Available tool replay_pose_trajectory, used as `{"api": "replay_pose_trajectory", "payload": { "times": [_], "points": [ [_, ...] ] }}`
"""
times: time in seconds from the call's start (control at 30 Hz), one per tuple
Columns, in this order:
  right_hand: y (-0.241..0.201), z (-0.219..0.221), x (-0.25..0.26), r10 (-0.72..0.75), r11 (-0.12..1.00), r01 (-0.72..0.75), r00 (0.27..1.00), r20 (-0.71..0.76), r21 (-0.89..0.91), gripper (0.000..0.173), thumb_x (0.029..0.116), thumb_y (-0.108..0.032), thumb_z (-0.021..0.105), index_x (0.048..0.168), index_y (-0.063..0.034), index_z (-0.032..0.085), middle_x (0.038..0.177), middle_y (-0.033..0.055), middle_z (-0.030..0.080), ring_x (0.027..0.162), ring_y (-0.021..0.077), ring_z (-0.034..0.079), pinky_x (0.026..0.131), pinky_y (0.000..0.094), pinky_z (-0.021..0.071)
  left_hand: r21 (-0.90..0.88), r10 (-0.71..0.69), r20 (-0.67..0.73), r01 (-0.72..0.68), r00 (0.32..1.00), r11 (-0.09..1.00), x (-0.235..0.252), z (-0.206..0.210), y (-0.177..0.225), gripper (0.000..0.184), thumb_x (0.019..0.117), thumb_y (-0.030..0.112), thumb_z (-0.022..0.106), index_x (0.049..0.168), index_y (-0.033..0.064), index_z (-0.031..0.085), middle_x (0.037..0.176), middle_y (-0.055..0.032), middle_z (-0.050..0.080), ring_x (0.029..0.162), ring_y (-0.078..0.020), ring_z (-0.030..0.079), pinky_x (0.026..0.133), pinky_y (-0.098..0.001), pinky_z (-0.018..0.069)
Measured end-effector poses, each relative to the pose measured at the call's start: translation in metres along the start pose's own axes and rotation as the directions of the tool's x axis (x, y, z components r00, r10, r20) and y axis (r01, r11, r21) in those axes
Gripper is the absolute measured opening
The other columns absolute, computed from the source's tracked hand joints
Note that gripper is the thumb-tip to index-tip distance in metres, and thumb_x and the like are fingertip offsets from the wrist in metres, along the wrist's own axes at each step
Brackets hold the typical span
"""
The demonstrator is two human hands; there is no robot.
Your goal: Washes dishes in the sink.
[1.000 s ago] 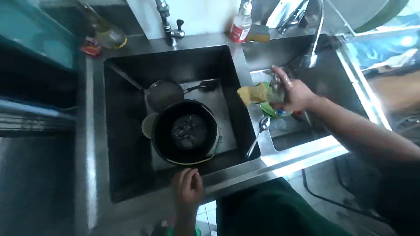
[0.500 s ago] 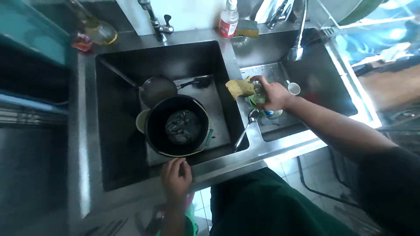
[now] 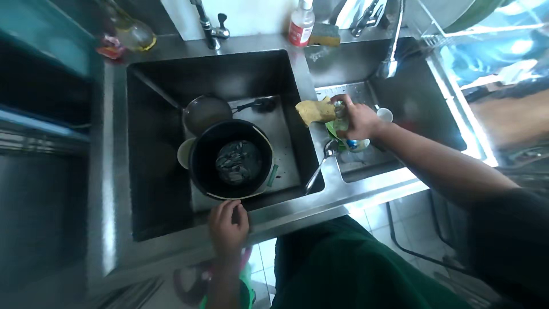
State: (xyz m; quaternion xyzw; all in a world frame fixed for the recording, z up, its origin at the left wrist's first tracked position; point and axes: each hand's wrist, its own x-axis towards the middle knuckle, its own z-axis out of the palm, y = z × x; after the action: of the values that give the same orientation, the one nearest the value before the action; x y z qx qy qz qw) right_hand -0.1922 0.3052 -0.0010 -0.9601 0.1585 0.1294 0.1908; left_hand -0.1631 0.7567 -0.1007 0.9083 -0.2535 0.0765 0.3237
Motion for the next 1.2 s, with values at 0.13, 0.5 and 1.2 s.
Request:
{"api": "replay_pose_trajectory", "payload": {
  "times": [0.13, 0.5, 1.2],
  "points": [
    [-0.0013, -0.0029, -0.0013, 0.007, 0.999, -0.006, 1.000, 0.006, -0.033, 0.106, 0.0716, -0.028, 0.089, 0.157, -0.0195, 0.027, 0.099, 0.0208, 0.070, 0.086, 0.0460, 0.069, 0.074, 0.0665, 0.0530, -0.004, 0.004, -0.004, -0.004, 1.000, 1.000, 0.0010, 0.0000, 0.0005, 0.028, 0.0944, 0.021, 0.057, 0.094, -0.0003, 0.075, 0.099, -0.0184, 0.073, 0.098, -0.0340, 0.070, 0.091, -0.0461, 0.0543],
    [0.0045, 0.0013, -0.0069, -0.106, 0.994, 0.106, 0.989, -0.101, -0.003, 0.107, 0.0714, -0.026, 0.086, 0.159, -0.0150, 0.025, 0.101, 0.0177, 0.071, 0.086, 0.0440, 0.070, 0.073, 0.0660, 0.0538, -0.010, 0.011, -0.024, -0.012, 1.000, 1.000, 0.0002, 0.0003, 0.0000, 0.026, 0.0938, 0.020, 0.058, 0.094, 0.0013, 0.075, 0.099, -0.0170, 0.073, 0.097, -0.0318, 0.069, 0.090, -0.0433, 0.0543],
    [0.0061, 0.0004, -0.0035, -0.103, 0.991, 0.100, 0.994, -0.028, -0.087, 0.098, 0.0688, -0.025, 0.089, 0.151, -0.0165, 0.038, 0.101, 0.0184, 0.071, 0.089, 0.0447, 0.069, 0.075, 0.0674, 0.0531, -0.025, 0.016, -0.027, -0.016, 1.000, 1.000, -0.0007, 0.0016, -0.0028, 0.026, 0.0942, 0.020, 0.058, 0.095, 0.0012, 0.075, 0.099, -0.0168, 0.073, 0.096, -0.0315, 0.069, 0.089, -0.0435, 0.0545]
  ]
}}
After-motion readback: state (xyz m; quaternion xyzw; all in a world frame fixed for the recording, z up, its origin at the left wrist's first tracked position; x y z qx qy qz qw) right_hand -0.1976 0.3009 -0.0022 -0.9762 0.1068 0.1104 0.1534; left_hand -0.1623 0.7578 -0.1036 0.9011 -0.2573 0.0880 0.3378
